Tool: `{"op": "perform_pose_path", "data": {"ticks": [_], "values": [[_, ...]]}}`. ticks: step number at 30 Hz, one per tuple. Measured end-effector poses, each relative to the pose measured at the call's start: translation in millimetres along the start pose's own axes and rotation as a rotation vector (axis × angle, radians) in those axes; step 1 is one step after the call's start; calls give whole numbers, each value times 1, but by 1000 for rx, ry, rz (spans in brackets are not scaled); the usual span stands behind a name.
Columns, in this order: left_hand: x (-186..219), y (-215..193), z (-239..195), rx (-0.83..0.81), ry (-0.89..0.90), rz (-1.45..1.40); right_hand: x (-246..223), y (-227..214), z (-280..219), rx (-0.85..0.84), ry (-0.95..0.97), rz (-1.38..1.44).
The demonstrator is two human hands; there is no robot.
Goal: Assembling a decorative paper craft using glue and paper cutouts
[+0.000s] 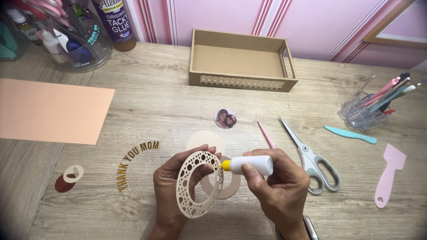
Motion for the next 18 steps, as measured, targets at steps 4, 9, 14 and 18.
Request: {"op": "perform_pose_path", "data": {"ticks": [4,9,14,18], "values": [[0,2,0,-26,22,-3,-2,1,3,20,-18,-12],[2,1,1,-25,53,106,-4,1,5,24,-26,-20],[-1,4,-2,-22,-63,2,1,-18,2,124,59,20],[-17,-1,1,7,-255,-94,26,-52,9,164,320,415]]}}
Point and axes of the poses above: each hand's wrist, its own z-axis towards the middle knuckle, its own y-axis out of the palm, x = y × z, the point moved 6 cm from there along z, towards the middle knuckle, and after that the axes turned 6 degrees about x, right-handed, at the moved point
